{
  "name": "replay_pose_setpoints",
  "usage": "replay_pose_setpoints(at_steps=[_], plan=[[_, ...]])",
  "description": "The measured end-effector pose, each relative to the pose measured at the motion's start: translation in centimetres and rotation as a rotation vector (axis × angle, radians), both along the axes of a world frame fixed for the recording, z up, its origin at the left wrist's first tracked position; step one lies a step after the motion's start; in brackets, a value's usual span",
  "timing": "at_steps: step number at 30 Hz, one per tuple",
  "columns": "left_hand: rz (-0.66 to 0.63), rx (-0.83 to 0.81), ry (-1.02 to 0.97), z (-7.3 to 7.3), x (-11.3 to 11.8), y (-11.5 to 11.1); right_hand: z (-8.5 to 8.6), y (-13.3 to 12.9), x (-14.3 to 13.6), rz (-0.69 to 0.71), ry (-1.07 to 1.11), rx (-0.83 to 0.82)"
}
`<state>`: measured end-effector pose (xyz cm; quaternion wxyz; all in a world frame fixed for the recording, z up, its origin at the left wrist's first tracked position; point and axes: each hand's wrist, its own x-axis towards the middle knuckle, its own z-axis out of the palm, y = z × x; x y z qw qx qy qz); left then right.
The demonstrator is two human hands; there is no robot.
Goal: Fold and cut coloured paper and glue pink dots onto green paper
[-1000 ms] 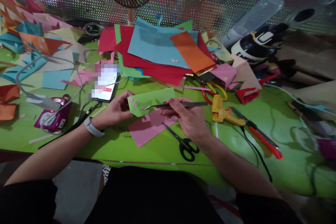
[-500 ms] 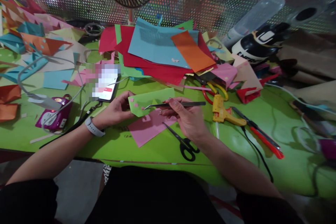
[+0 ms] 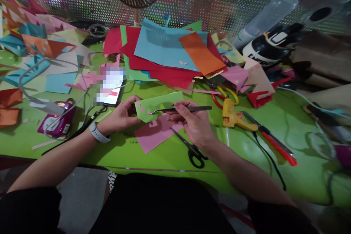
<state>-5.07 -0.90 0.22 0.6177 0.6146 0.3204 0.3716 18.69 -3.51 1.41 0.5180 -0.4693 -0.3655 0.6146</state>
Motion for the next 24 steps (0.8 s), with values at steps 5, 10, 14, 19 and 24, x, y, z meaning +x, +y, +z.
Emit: replay_pose_setpoints(at_steps=[5,10,14,19,24], plan=[[0.015,0.035,0.005,-0.2,0.1,0.0,0.2,-0.1,-0.3,-0.035,0.011,0.02],[0.043,0.054,0.009,-0.3,0.2,0.0,0.3,-0.2,-0.6,-0.074,0.064,0.024],[0.087,0.106,0.051,-0.2,0.3,-0.2,0.1,-0.1,-0.8,-0.059,0.079,0.005],[0.127,0.158,0.056,0.0,0.5,-0.3,-0.1,-0.2,-0.9,-0.059,0.102,-0.025],[0.152,0.186,0.068,-0.1,0.6,-0.3,-0.3,-0.2,-1.0,-0.059,0.124,-0.036]])
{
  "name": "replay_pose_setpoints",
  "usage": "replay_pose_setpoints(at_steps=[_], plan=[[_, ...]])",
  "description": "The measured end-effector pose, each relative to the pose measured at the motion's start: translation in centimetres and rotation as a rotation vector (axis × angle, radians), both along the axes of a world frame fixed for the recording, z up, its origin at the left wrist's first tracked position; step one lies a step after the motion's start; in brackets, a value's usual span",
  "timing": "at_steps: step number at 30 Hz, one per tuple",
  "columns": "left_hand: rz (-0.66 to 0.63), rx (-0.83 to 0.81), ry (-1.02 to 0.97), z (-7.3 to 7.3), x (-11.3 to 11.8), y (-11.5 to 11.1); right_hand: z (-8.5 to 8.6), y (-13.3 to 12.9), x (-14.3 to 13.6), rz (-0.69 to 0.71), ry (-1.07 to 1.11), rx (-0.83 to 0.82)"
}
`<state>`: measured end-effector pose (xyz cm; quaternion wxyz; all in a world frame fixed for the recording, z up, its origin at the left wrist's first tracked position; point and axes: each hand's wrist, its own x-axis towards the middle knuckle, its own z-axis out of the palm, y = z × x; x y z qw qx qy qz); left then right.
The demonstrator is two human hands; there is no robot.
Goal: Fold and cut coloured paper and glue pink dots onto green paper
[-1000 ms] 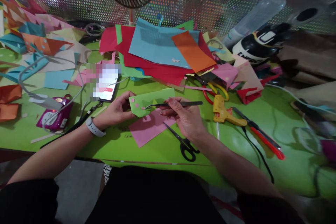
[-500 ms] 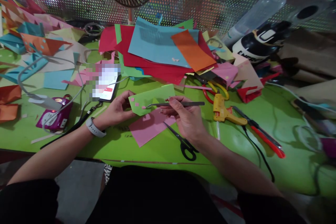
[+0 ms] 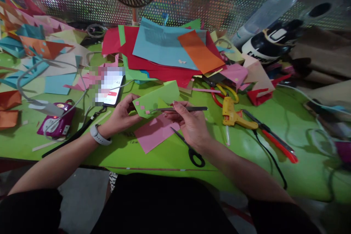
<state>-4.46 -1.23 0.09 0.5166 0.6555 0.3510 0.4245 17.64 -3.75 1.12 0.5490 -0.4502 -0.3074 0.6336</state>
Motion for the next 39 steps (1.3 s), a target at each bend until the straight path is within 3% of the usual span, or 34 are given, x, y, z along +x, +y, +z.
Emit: replay_pose_setpoints(at_steps=[39], plan=[[0.004,-0.04,-0.029,-0.21,-0.14,0.05,-0.18,-0.34,0.1,-0.008,-0.072,0.075]])
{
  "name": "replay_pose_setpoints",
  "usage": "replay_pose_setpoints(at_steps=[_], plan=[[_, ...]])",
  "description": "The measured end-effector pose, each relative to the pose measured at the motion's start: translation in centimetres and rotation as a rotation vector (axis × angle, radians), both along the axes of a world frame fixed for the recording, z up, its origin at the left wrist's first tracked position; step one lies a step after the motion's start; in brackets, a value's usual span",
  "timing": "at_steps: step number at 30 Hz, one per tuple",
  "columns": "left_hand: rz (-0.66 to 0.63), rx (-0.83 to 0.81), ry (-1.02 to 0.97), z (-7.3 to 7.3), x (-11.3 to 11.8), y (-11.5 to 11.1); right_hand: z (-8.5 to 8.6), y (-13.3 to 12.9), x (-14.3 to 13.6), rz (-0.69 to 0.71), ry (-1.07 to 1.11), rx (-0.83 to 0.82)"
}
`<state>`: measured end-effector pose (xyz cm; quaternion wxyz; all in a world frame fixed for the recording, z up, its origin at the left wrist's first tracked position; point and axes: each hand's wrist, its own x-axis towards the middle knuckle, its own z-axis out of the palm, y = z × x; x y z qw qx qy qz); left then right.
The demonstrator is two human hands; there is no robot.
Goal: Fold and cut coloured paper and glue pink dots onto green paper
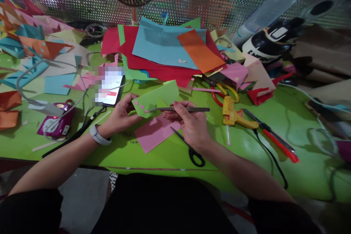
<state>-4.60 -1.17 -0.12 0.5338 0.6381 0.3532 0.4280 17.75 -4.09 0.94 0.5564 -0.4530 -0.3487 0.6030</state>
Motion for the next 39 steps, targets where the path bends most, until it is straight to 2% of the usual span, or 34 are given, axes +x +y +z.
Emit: replay_pose_setpoints(at_steps=[8,15,19,39], plan=[[-0.02,-0.033,-0.055,-0.15,-0.08,0.17,0.32,0.05,0.2,-0.042,-0.013,0.037],[-0.057,-0.051,-0.07,0.02,-0.05,0.03,0.11,-0.1,-0.21,0.035,0.021,-0.013],[-0.077,-0.07,-0.066,0.18,-0.12,-0.12,0.08,-0.22,-0.19,0.064,0.025,0.013],[-0.09,-0.029,-0.029,0.28,-0.22,-0.1,-0.16,-0.55,-0.2,0.093,0.029,0.02]])
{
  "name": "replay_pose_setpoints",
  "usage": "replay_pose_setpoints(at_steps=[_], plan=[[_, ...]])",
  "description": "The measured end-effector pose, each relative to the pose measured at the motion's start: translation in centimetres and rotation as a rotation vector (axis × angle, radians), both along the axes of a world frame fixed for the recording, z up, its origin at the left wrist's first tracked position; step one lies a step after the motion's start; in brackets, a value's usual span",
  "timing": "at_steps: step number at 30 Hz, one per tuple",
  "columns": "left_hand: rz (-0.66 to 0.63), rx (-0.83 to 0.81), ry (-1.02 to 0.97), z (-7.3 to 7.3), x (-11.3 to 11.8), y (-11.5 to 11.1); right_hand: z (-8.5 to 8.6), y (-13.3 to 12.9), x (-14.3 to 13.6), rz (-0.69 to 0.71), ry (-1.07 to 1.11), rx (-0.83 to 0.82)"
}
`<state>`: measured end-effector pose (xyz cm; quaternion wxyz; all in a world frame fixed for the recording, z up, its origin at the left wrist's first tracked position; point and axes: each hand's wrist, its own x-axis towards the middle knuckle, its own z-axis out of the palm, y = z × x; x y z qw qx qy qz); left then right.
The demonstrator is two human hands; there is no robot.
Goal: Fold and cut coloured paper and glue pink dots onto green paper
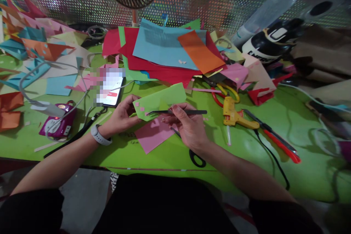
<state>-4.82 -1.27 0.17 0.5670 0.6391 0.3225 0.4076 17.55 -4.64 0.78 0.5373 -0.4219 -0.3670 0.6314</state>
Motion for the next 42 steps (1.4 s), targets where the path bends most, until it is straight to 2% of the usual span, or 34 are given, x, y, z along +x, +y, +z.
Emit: replay_pose_setpoints(at_steps=[14,17,20,23,25,27,29,33,35,37,39,42], plan=[[-0.009,0.002,-0.035,-0.3,0.0,0.0,-0.6,0.1,0.1,0.01,0.0,0.016],[0.004,0.03,-0.023,-0.3,0.0,0.1,0.0,0.2,0.4,-0.018,-0.015,0.048],[0.006,0.085,-0.001,-0.3,-0.1,0.3,1.3,0.9,1.6,-0.11,-0.061,0.157],[-0.019,0.117,0.023,-0.1,-0.3,0.4,2.7,2.3,3.7,-0.261,-0.152,0.345],[-0.034,0.124,0.034,0.1,-0.5,0.4,3.1,3.4,5.0,-0.393,-0.243,0.485],[-0.054,0.125,0.048,0.3,-0.6,0.4,3.0,4.4,6.0,-0.43,-0.357,0.576],[-0.081,0.125,0.065,0.3,-0.8,0.4,2.8,5.0,6.6,-0.295,-0.466,0.592],[-0.159,0.131,0.096,0.4,-0.9,0.5,2.3,4.9,6.5,0.199,-0.578,0.469],[-0.184,0.113,0.117,0.4,-0.9,0.4,2.3,4.6,6.2,0.34,-0.618,0.41],[-0.17,0.091,0.118,0.5,-0.8,0.4,2.2,4.5,6.0,0.374,-0.64,0.389],[-0.101,0.078,0.105,0.6,-0.7,0.4,2.1,4.5,5.8,0.313,-0.615,0.405],[0.154,0.059,0.073,0.8,-0.6,0.9,1.7,4.9,5.9,0.14,-0.533,0.436]])
